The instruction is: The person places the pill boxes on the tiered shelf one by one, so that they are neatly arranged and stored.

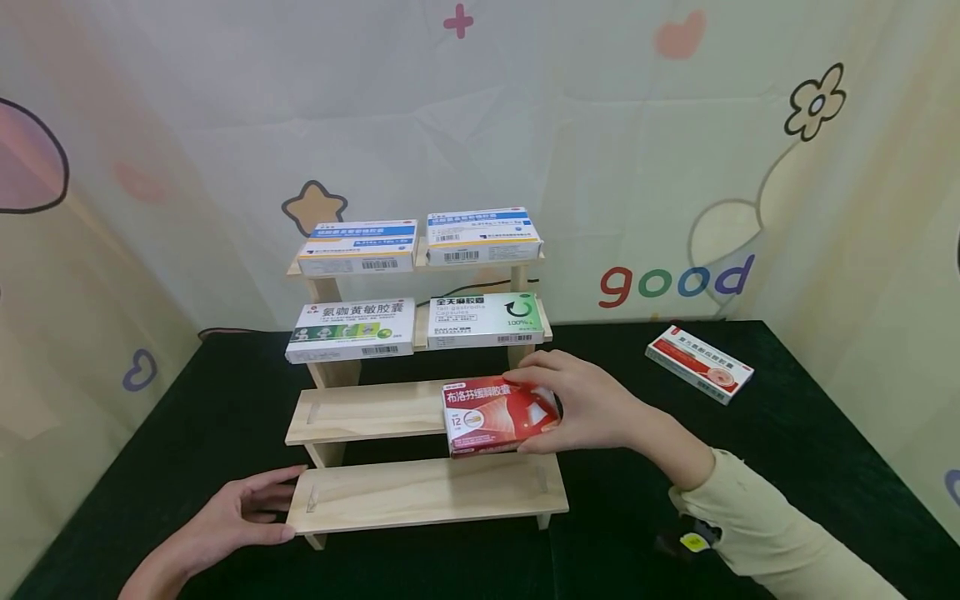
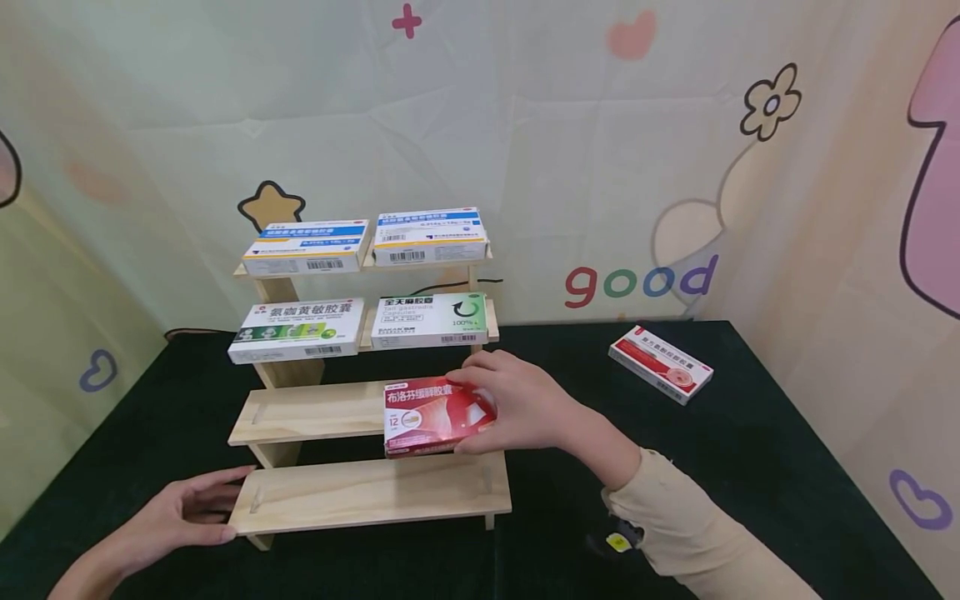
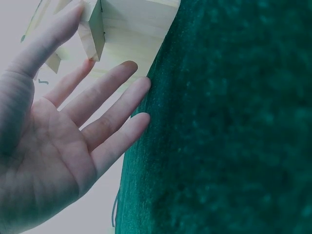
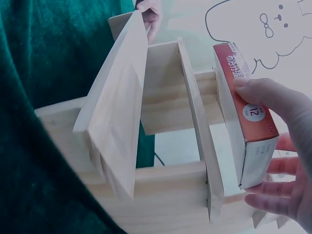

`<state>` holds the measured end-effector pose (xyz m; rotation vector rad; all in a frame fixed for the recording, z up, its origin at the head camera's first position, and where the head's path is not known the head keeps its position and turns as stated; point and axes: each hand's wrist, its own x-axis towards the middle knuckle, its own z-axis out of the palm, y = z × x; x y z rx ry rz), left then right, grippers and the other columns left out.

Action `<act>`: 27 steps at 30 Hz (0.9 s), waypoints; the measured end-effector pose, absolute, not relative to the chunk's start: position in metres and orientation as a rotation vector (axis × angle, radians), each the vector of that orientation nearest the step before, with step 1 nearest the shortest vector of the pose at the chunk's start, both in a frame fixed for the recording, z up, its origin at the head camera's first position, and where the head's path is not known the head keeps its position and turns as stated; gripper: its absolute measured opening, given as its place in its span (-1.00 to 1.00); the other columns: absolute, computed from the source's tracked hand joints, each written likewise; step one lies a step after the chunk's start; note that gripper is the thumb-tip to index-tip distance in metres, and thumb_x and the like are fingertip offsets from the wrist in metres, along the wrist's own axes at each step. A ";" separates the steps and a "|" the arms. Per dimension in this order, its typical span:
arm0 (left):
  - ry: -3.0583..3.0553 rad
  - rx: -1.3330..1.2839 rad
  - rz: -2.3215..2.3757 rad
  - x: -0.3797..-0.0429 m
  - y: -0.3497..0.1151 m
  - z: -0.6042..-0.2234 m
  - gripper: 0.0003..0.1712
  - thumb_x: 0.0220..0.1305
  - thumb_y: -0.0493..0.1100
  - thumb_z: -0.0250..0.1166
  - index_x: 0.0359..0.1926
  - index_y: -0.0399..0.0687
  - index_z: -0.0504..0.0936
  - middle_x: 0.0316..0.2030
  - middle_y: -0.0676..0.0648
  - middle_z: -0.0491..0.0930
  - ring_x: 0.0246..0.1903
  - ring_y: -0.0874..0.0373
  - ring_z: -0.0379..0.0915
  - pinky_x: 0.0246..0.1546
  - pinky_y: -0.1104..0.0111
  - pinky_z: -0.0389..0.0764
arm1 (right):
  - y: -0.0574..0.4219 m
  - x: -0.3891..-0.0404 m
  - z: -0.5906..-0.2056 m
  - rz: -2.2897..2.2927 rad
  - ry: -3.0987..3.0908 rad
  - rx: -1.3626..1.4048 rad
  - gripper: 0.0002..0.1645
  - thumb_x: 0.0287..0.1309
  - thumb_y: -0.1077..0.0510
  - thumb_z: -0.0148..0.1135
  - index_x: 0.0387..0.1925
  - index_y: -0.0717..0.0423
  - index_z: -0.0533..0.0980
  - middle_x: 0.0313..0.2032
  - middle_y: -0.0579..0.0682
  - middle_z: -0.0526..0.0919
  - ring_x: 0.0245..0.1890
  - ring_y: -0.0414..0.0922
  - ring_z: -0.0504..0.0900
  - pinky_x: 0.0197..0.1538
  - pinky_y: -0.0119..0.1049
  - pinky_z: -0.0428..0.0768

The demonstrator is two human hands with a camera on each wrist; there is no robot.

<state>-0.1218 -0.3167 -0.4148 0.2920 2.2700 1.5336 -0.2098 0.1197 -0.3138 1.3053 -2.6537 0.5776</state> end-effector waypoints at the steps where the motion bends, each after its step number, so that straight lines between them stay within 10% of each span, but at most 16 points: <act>1: 2.271 0.291 1.533 -0.122 -0.317 -0.415 -0.26 0.17 -0.24 0.21 0.26 -0.47 0.08 0.12 -0.50 0.26 -0.01 -0.16 0.41 -0.13 0.20 0.54 | 0.118 -0.210 -0.314 0.576 -2.648 1.307 -0.14 -0.30 -0.23 0.41 0.11 0.01 0.43 0.01 -0.03 0.45 -0.04 -0.17 0.41 -0.10 -0.27 0.53; 27: 2.277 0.297 1.510 -0.121 -0.314 -0.411 -0.24 0.17 -0.24 0.21 0.27 -0.49 0.05 0.11 -0.52 0.26 -0.01 -0.16 0.41 -0.14 0.23 0.55 | 0.062 -0.194 -0.317 0.562 -2.637 1.209 -0.11 -0.34 -0.26 0.40 0.11 -0.01 0.42 0.00 -0.07 0.47 -0.03 -0.16 0.39 -0.12 -0.31 0.54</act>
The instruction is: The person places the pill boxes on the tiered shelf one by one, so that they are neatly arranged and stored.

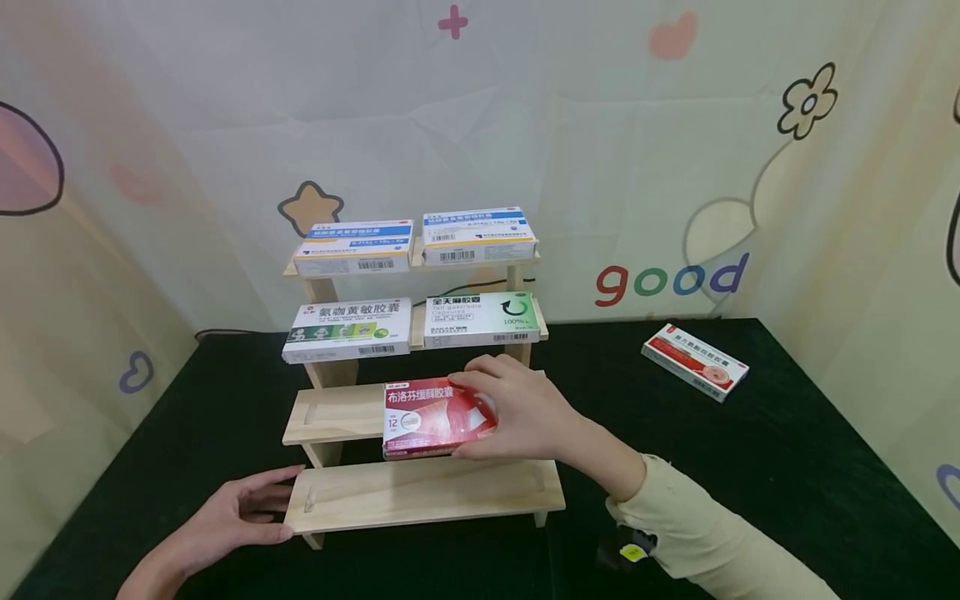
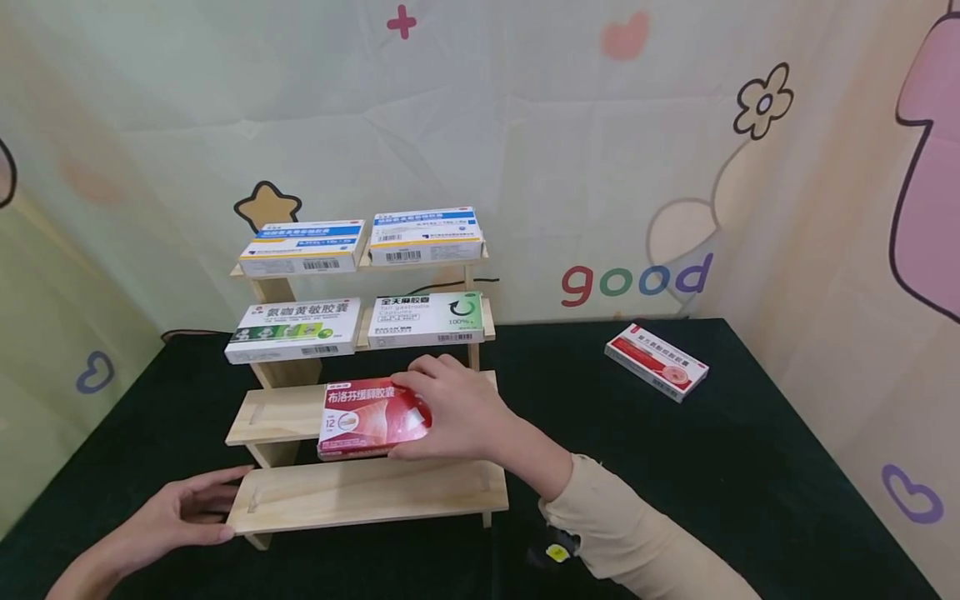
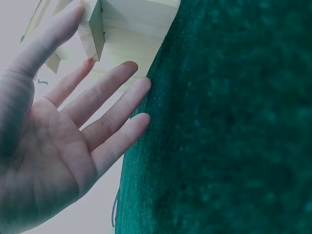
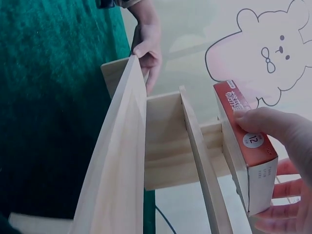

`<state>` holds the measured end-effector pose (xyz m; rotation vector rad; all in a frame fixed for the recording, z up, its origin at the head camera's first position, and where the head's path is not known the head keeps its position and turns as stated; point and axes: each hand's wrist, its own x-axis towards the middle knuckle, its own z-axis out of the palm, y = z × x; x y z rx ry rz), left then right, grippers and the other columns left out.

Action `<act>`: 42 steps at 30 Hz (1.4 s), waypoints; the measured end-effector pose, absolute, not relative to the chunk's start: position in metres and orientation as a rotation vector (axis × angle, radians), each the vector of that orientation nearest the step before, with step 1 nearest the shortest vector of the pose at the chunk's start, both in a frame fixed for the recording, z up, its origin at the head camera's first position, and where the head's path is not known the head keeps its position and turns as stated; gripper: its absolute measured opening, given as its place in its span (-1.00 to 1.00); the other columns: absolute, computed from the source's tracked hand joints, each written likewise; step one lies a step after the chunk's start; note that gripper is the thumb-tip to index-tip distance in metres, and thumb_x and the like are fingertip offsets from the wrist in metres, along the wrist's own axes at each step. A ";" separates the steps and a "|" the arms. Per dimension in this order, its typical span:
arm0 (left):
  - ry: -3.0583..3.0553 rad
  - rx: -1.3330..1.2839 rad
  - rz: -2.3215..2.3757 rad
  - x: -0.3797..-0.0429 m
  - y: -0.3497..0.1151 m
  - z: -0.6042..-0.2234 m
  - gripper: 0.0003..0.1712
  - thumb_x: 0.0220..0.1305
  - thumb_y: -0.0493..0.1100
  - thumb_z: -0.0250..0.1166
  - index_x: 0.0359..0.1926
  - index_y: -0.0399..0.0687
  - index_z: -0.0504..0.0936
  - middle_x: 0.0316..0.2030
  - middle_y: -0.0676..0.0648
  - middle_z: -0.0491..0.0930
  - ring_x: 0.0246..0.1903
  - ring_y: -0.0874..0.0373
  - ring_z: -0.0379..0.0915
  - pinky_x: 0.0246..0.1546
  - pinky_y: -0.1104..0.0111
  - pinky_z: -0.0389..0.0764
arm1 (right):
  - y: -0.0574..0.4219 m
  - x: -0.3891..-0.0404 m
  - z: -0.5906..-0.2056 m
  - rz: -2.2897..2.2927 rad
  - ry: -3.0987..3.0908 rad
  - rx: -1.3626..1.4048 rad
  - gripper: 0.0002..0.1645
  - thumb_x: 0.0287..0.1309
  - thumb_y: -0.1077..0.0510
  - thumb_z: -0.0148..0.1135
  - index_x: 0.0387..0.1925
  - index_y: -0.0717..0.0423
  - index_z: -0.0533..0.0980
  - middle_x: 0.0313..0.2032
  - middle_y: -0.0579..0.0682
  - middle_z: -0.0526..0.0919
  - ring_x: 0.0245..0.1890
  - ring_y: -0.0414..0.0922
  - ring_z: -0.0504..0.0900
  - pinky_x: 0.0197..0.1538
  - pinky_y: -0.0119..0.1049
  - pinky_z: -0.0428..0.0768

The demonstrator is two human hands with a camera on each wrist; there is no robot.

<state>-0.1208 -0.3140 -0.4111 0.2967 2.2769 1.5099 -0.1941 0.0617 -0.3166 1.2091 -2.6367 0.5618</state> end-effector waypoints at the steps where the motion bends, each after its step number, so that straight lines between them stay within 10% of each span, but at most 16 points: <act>1: 2.278 0.300 1.512 -0.121 -0.314 -0.411 -0.24 0.17 -0.24 0.21 0.27 -0.49 0.05 0.11 -0.51 0.26 -0.01 -0.16 0.41 -0.14 0.23 0.55 | 0.060 -0.194 -0.316 0.562 -2.635 1.204 -0.11 -0.34 -0.27 0.40 0.11 -0.02 0.43 0.00 -0.07 0.47 -0.03 -0.16 0.39 -0.11 -0.30 0.54; 42: 2.286 0.287 1.511 -0.118 -0.314 -0.412 -0.24 0.19 -0.22 0.20 0.29 -0.45 0.04 0.12 -0.50 0.27 0.01 -0.19 0.39 -0.13 0.26 0.54 | -0.004 -0.198 -0.323 0.621 -2.693 1.145 -0.13 -0.29 -0.28 0.38 0.11 -0.01 0.43 0.02 -0.07 0.47 -0.02 -0.17 0.35 -0.05 -0.32 0.48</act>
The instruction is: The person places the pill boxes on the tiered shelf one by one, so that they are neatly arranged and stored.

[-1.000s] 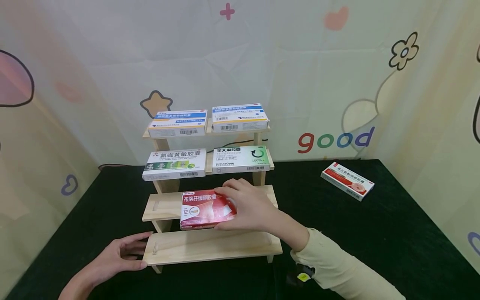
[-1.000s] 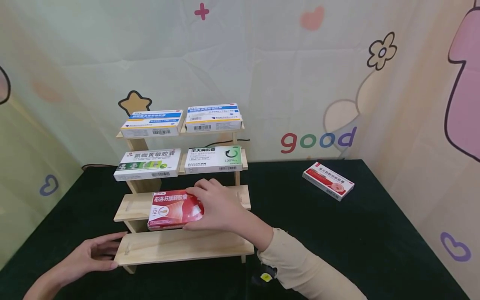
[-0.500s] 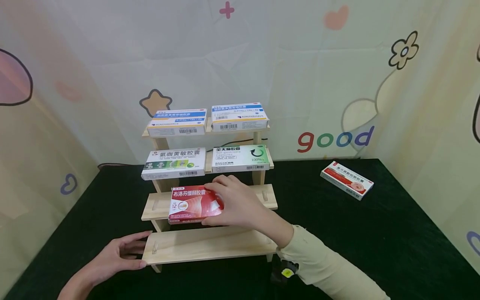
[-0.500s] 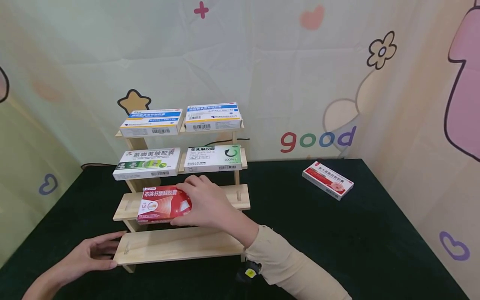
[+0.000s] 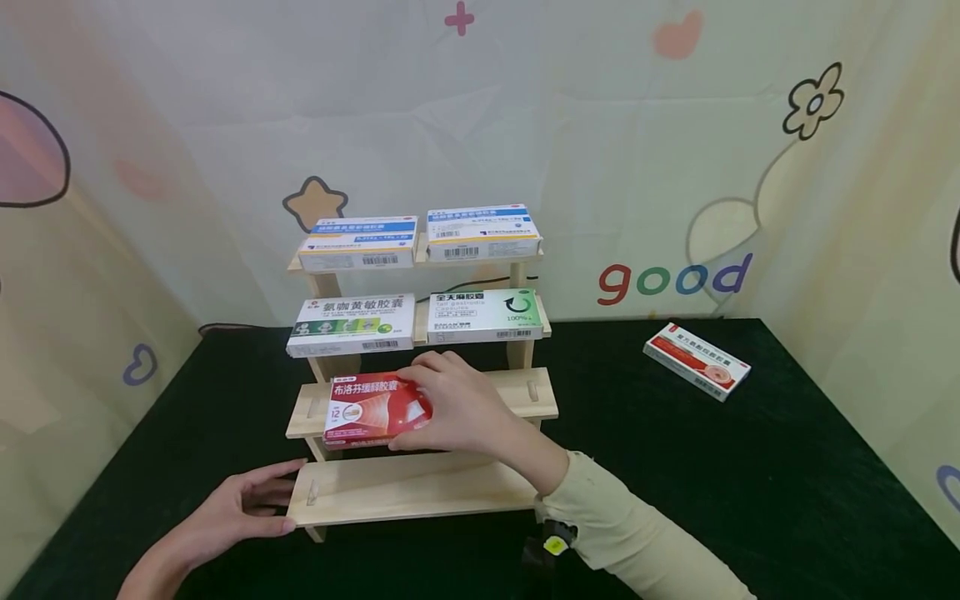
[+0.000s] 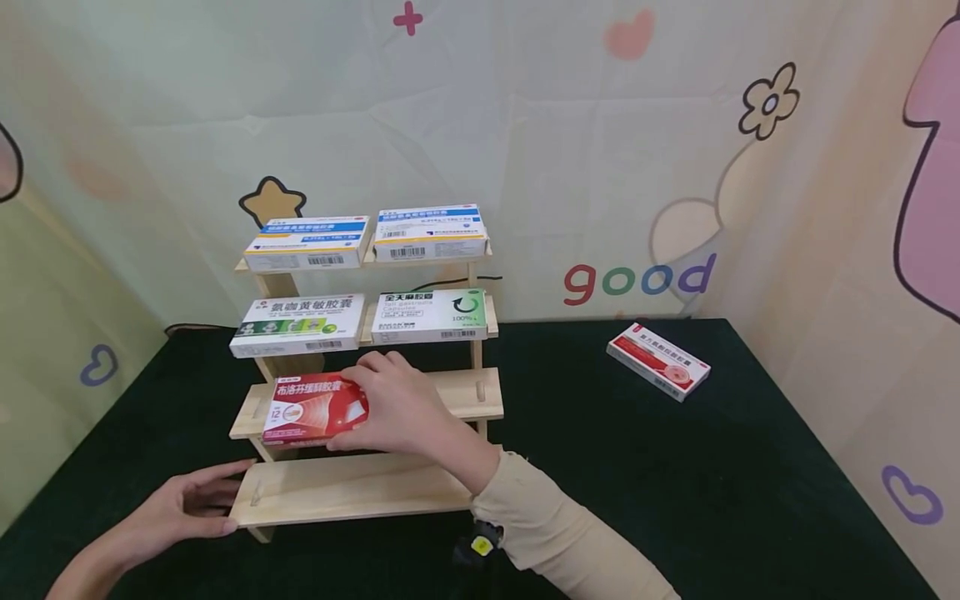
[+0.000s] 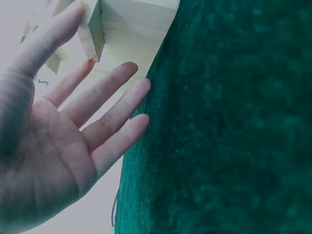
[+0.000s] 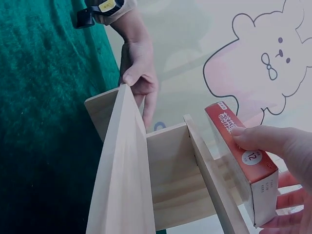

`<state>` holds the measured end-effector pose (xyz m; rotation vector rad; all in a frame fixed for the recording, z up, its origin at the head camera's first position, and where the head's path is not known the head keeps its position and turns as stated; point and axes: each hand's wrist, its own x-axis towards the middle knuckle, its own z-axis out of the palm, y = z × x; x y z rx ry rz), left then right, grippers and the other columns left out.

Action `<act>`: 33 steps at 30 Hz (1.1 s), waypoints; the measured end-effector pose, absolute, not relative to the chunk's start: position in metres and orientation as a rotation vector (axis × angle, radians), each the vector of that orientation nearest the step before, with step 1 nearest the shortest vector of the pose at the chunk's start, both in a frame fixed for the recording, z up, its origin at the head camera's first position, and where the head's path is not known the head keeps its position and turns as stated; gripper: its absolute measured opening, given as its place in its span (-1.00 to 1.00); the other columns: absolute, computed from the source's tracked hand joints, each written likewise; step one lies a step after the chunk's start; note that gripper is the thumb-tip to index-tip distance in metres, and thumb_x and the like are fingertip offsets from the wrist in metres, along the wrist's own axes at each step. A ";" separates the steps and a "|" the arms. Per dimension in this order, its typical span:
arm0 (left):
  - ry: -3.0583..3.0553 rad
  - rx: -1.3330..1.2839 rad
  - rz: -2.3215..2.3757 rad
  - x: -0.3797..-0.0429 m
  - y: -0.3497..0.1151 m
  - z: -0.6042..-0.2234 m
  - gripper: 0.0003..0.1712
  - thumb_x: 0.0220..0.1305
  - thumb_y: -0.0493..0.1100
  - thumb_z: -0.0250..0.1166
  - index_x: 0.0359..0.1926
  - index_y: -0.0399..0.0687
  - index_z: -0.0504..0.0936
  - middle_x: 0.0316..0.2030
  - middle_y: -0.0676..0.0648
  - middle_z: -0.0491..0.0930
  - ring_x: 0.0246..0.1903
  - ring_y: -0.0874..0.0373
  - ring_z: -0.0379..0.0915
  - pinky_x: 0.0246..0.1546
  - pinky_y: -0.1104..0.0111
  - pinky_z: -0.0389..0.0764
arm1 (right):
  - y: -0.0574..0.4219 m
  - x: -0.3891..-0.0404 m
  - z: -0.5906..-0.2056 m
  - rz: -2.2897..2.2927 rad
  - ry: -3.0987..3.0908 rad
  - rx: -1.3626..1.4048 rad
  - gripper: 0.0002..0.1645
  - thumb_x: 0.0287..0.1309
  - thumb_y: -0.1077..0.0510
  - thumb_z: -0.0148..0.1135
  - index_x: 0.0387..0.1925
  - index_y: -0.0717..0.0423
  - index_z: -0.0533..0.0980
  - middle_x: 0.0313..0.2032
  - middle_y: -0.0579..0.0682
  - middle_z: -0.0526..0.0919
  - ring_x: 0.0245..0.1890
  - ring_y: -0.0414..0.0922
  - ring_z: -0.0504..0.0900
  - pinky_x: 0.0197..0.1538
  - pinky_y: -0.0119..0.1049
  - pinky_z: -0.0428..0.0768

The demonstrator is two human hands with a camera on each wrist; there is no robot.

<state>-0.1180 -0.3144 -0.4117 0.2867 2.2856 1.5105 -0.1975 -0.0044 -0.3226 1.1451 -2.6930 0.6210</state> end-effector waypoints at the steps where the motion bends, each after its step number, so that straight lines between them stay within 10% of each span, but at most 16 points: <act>1: 2.285 0.287 1.510 -0.118 -0.314 -0.412 -0.24 0.19 -0.22 0.20 0.29 -0.45 0.04 0.12 -0.50 0.27 0.01 -0.19 0.39 -0.13 0.26 0.54 | -0.006 -0.197 -0.323 0.622 -2.694 1.143 -0.13 -0.29 -0.28 0.38 0.11 -0.01 0.43 0.02 -0.07 0.47 -0.02 -0.17 0.36 -0.05 -0.33 0.48; 33: 2.257 0.296 1.528 -0.119 -0.316 -0.412 -0.25 0.20 -0.23 0.18 0.28 -0.48 0.03 0.10 -0.49 0.29 0.00 -0.20 0.39 -0.14 0.29 0.54 | -0.039 -0.197 -0.338 0.704 -2.686 1.076 -0.15 -0.31 -0.35 0.36 0.05 -0.01 0.49 0.00 -0.08 0.49 -0.06 -0.20 0.36 -0.09 -0.39 0.44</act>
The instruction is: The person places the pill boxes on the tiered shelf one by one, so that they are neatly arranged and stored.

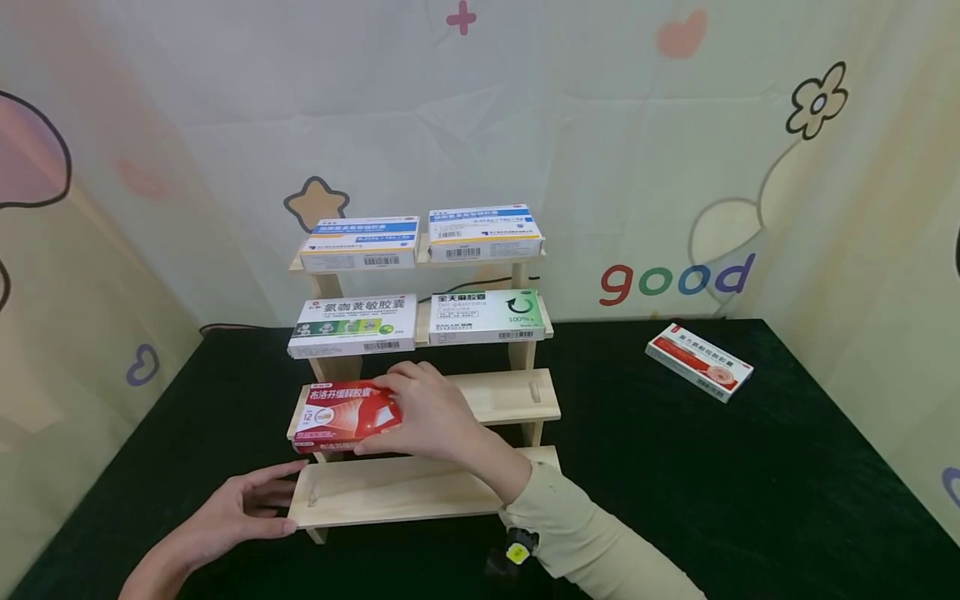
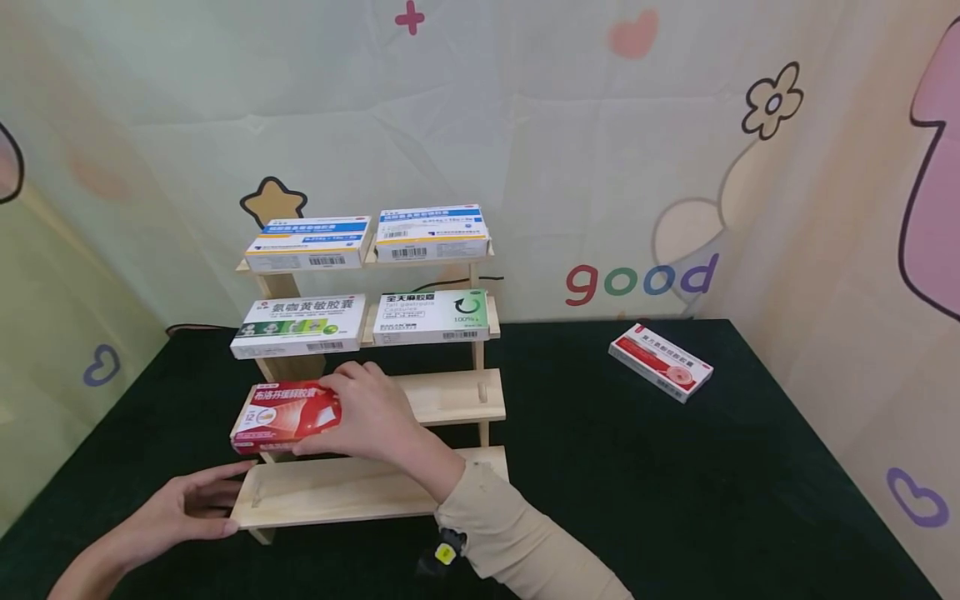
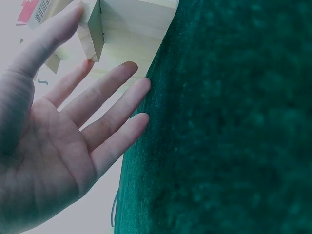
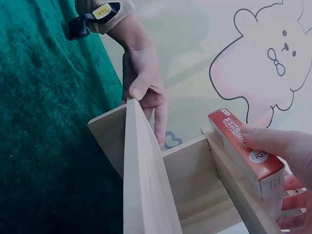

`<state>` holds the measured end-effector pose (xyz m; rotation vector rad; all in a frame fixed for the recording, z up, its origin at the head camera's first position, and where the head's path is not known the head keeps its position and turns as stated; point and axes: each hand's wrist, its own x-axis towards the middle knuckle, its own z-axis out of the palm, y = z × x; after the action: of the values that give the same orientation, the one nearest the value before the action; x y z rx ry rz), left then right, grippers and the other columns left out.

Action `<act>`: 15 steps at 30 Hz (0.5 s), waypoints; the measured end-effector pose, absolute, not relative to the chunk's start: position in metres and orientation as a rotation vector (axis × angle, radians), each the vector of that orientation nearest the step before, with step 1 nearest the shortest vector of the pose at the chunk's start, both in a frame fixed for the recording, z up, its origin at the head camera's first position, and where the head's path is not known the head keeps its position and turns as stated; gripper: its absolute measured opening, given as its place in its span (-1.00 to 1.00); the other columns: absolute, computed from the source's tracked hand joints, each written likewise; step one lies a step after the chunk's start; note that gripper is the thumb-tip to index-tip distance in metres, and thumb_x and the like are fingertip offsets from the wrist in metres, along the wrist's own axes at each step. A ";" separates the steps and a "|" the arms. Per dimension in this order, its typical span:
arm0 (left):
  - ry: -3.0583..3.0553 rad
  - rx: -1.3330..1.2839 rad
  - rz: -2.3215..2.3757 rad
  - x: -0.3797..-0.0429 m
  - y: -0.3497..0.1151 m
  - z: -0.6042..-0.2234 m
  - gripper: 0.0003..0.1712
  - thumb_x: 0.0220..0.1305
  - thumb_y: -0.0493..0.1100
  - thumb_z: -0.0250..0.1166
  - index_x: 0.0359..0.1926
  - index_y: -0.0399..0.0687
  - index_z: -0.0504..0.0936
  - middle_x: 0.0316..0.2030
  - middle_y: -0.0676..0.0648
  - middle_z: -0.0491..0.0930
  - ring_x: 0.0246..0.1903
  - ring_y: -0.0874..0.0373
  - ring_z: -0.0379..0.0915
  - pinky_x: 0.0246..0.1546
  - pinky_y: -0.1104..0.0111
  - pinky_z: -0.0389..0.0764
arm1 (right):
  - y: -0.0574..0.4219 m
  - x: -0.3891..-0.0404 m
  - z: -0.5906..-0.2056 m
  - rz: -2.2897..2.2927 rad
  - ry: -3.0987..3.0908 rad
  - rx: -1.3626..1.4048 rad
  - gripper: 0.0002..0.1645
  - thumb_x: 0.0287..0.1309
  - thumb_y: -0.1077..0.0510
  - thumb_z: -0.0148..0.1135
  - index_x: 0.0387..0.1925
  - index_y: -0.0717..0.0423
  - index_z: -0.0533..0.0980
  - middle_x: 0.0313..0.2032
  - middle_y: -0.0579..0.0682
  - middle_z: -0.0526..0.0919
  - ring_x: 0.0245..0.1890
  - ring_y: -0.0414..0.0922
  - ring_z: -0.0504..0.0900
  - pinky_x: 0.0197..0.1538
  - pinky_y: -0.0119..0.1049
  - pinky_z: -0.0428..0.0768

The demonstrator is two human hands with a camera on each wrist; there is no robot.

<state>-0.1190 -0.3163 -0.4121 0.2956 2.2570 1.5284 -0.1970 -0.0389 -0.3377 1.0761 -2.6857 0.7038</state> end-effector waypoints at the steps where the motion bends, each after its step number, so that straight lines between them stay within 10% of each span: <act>1: 2.259 0.297 1.528 -0.119 -0.316 -0.412 -0.25 0.20 -0.24 0.18 0.28 -0.48 0.03 0.10 -0.50 0.28 0.00 -0.20 0.39 -0.14 0.29 0.54 | -0.039 -0.197 -0.338 0.706 -2.682 1.077 -0.15 -0.31 -0.35 0.36 0.05 -0.02 0.49 0.00 -0.08 0.49 -0.07 -0.20 0.36 -0.09 -0.39 0.43; 15: 2.264 0.291 1.523 -0.118 -0.316 -0.412 -0.24 0.19 -0.23 0.19 0.27 -0.49 0.03 0.09 -0.50 0.29 -0.01 -0.20 0.39 -0.14 0.30 0.54 | -0.045 -0.200 -0.343 0.702 -2.652 1.071 -0.16 -0.29 -0.35 0.34 0.06 -0.03 0.49 0.01 -0.08 0.50 -0.08 -0.20 0.37 -0.07 -0.37 0.41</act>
<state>-0.1182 -0.3157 -0.4116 0.2915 2.2644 1.5234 -0.1998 -0.0453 -0.3427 1.0711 -2.6519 0.7018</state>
